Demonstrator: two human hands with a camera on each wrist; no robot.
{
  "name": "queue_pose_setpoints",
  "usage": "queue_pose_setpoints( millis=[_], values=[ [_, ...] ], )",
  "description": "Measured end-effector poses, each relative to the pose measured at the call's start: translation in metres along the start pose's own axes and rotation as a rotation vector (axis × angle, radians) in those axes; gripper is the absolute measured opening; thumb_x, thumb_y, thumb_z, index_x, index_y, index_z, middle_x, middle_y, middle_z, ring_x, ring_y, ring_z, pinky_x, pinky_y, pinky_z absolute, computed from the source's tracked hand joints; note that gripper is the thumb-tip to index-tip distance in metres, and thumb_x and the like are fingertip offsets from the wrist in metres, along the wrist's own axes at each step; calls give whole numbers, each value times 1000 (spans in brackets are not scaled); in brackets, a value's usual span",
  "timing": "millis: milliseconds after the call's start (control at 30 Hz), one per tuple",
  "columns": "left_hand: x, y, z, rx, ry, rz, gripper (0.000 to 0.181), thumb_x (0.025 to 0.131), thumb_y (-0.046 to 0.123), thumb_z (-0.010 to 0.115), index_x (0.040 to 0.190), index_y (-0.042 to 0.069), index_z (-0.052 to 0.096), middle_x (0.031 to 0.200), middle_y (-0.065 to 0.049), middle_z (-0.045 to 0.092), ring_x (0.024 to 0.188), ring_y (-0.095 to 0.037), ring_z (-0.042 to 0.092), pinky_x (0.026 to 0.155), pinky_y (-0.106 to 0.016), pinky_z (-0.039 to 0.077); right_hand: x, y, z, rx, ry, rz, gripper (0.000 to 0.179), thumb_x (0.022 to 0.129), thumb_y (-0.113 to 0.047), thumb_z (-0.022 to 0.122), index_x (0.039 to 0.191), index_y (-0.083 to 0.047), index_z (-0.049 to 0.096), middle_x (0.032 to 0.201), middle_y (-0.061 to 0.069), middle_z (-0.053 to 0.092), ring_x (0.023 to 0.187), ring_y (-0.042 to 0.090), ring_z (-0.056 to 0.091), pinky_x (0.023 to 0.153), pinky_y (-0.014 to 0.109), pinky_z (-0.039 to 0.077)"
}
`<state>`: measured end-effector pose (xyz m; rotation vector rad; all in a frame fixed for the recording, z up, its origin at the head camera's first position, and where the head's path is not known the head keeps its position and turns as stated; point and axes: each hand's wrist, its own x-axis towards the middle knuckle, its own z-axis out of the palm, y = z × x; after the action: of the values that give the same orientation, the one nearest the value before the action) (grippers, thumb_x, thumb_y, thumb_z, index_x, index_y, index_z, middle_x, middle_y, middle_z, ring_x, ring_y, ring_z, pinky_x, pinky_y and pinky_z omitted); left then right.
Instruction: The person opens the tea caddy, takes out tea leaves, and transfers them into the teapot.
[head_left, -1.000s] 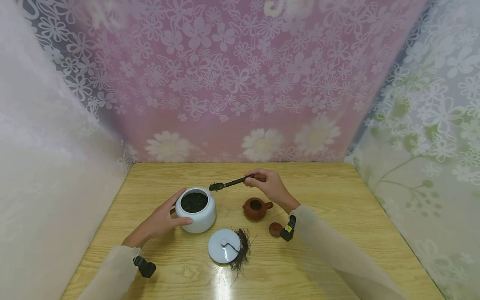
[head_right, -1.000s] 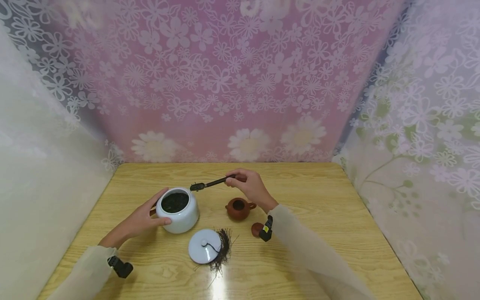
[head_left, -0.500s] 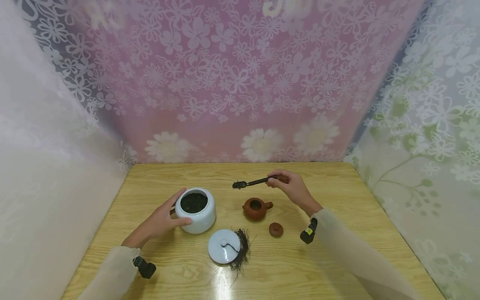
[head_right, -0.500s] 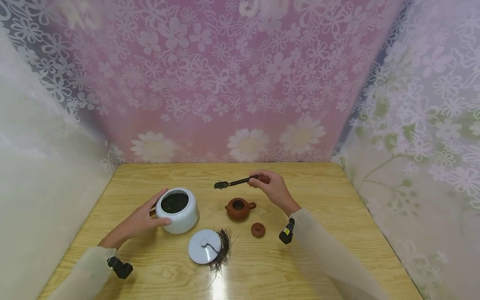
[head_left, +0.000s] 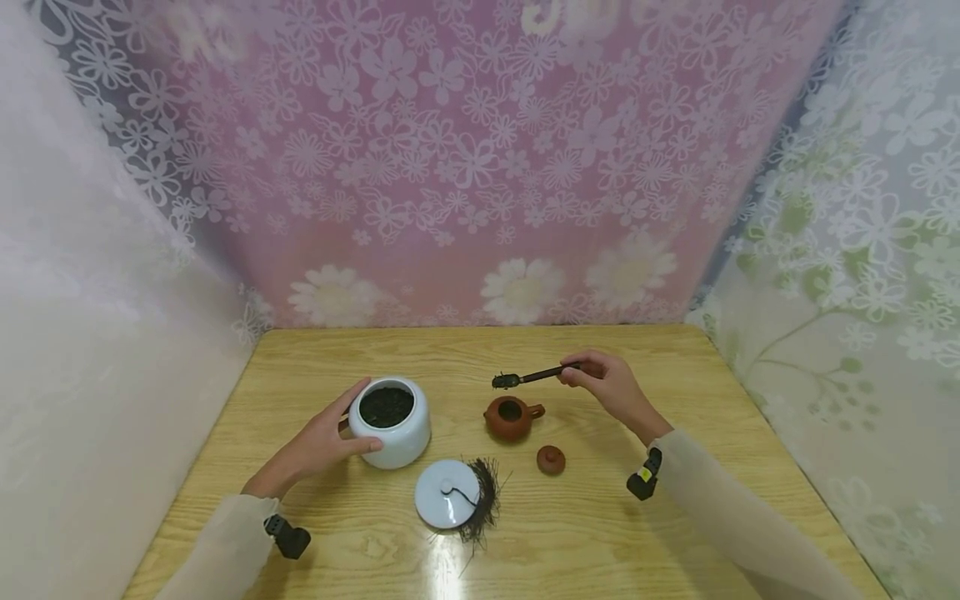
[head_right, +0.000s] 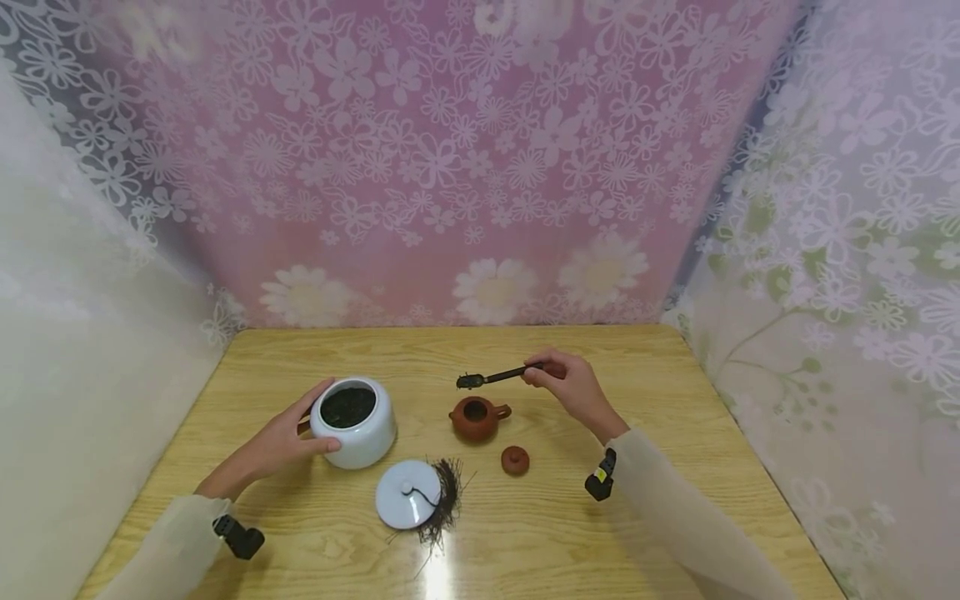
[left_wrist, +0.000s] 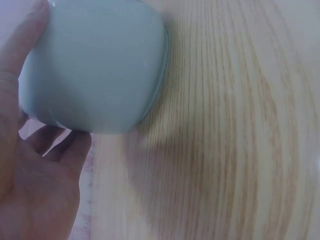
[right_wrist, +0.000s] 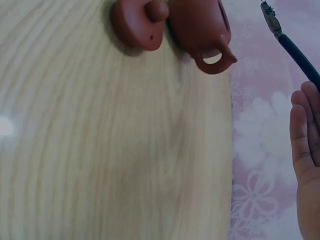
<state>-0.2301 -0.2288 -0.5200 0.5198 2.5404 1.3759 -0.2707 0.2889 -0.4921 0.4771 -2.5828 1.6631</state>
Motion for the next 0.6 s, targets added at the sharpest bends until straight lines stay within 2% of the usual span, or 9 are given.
queue_pose_setpoints(
  millis=[133, 267, 367, 533, 600],
  values=[
    [-1, 0, 0, 1, 1, -23, 114, 92, 45, 89, 177, 26, 15, 183, -15, 19, 164, -50, 26, 128, -73, 28, -8, 6, -4, -21, -17, 32, 29, 107, -23, 74, 131, -8, 75, 116, 18, 81, 104, 24, 80, 95, 36, 66],
    [-1, 1, -1, 1, -4, -23, 115, 93, 45, 89, 178, 25, 14, 183, -16, 18, 164, -51, 26, 128, -74, 27, -16, 10, -6, -41, -35, 50, 30, 107, -25, 74, 132, -8, 75, 118, 18, 81, 109, 35, 79, 99, 48, 64],
    [-1, 2, -1, 1, -5, -23, 115, 93, 45, 89, 178, 24, 14, 183, -16, 18, 164, -51, 26, 128, -74, 27, -20, 11, -5, -56, -42, 51, 29, 107, -26, 74, 131, -9, 75, 117, 15, 81, 110, 36, 78, 100, 53, 64],
    [-1, 3, -1, -3, -7, -26, 115, 93, 44, 89, 178, 24, 14, 183, -16, 18, 164, -51, 26, 128, -74, 27, -23, 8, -5, -79, -48, 32, 28, 106, -26, 75, 130, -11, 76, 115, 11, 81, 109, 38, 78, 98, 56, 63],
    [0, 3, -1, -5, -7, -27, 115, 93, 44, 89, 178, 25, 14, 183, -15, 18, 164, -51, 26, 128, -74, 26, -23, 7, -5, -103, -47, 25, 28, 106, -27, 76, 129, -12, 77, 114, 9, 82, 107, 35, 79, 95, 52, 65]
  ],
)
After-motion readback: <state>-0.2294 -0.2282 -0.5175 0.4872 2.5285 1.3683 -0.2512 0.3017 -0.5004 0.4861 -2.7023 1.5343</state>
